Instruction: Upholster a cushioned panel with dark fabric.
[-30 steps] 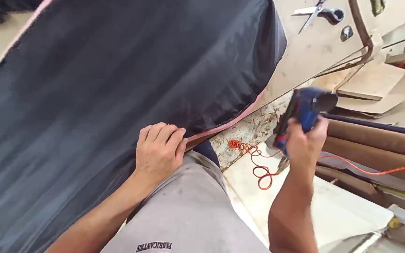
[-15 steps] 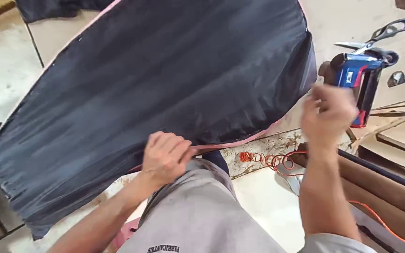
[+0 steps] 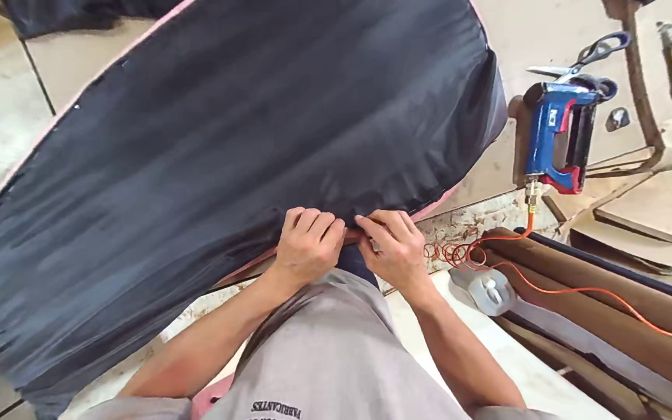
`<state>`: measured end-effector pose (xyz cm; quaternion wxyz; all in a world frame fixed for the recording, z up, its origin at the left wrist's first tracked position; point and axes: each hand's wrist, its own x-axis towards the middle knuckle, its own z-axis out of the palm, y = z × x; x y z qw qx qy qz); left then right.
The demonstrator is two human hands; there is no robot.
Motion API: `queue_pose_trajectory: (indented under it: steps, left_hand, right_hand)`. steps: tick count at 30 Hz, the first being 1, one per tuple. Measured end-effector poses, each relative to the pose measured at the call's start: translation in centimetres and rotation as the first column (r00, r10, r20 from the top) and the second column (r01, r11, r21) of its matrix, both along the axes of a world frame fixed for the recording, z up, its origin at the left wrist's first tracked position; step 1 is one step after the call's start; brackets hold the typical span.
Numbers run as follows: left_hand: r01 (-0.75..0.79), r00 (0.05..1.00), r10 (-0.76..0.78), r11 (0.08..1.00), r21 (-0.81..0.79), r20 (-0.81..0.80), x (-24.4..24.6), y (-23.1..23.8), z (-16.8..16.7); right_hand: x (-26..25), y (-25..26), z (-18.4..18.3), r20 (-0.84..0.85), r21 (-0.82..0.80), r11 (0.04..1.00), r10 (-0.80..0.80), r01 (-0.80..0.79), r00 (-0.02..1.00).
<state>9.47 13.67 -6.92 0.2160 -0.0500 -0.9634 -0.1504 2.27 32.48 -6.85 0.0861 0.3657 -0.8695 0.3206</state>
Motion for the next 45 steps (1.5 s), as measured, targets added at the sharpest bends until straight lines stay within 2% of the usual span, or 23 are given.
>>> queue_pose_trajectory:
  steps: [5,8,13,18,22,26,28,31,32,34,36,37,38,40,42,45]
  left_hand:
    - [0.191,0.975,-0.203,0.974,-0.121,-0.095,-0.3,-1.1,-0.6]
    - [0.276,0.954,-0.288,0.952,-0.136,-0.082,-0.6,-1.6,-0.4]
    - [0.282,0.959,-0.282,0.959,0.019,0.011,-0.6,-1.7,-0.2]
    - [0.369,0.929,-0.366,0.927,-0.061,0.057,-0.7,-1.6,0.4]
    - [0.321,0.947,-0.309,0.932,-0.167,0.094,0.4,-1.3,0.5]
    - [0.275,0.961,-0.258,0.934,-0.229,0.101,1.8,-1.7,0.1]
    - [0.39,0.92,-0.37,0.9,-0.196,0.132,1.3,-2.9,0.4]
    - [0.603,0.786,-0.553,0.785,-0.141,0.276,-0.5,-4.9,1.8]
    - [0.653,0.734,-0.59,0.748,-0.114,0.336,-1.3,-5.2,2.6]
    - [0.709,0.651,-0.627,0.704,-0.047,0.426,-2.8,-5.3,3.9]
    - [0.727,0.599,-0.629,0.687,-0.006,0.495,-3.8,-5.3,4.9]
    - [0.731,0.58,-0.626,0.682,0.005,0.521,-4.0,-5.4,5.3]
    - [0.732,0.57,-0.62,0.682,0.01,0.539,-4.3,-5.4,5.5]
    - [0.724,0.579,-0.612,0.69,0.006,0.539,-4.5,-5.5,5.5]
    - [0.702,0.613,-0.598,0.712,-0.008,0.516,-4.4,-5.9,5.2]
    - [0.689,0.634,-0.596,0.724,-0.01,0.493,-4.1,-6.4,4.7]
  right_hand:
    - [-0.1,-0.1,-1.2,-0.13,-0.004,0.999,0.041,-0.042,0.991]
    - [-0.3,0.1,-1.3,-0.19,0.013,0.996,0.094,-0.094,0.977]
    - [-0.5,0.2,-0.9,-0.204,0.057,0.989,0.149,-0.14,0.967]
    - [0.1,0.1,0.0,-0.168,0.163,0.975,0.178,-0.151,0.969]
    - [2.0,0.6,0.5,-0.171,0.307,0.95,0.121,-0.064,0.978]
    - [3.1,0.5,0.3,-0.188,0.328,0.945,0.044,0.021,0.981]
    - [3.2,0.4,0.1,-0.186,0.311,0.95,0.043,0.018,0.982]
    - [2.5,1.1,0.9,-0.083,0.239,0.971,0.017,0.004,0.996]
    - [1.5,2.2,1.8,-0.041,0.191,0.98,-0.05,0.057,0.998]
    - [-3.2,6.5,4.4,-0.059,0.165,0.939,-0.297,0.303,0.953]
    - [-10.3,11.9,6.4,-0.026,0.325,0.768,-0.576,0.552,0.817]
    - [-13.9,14.3,5.8,0.006,0.391,0.667,-0.691,0.634,0.723]
    - [-17.1,16.3,4.3,0.048,0.443,0.594,-0.764,0.672,0.644]
    - [-21.8,18.6,0.7,0.123,0.543,0.516,-0.829,0.662,0.545]
    - [-24.3,19.1,-1.6,0.145,0.593,0.509,-0.829,0.624,0.539]
    - [-26.6,18.9,-1.5,0.186,0.6,0.546,-0.806,0.585,0.562]
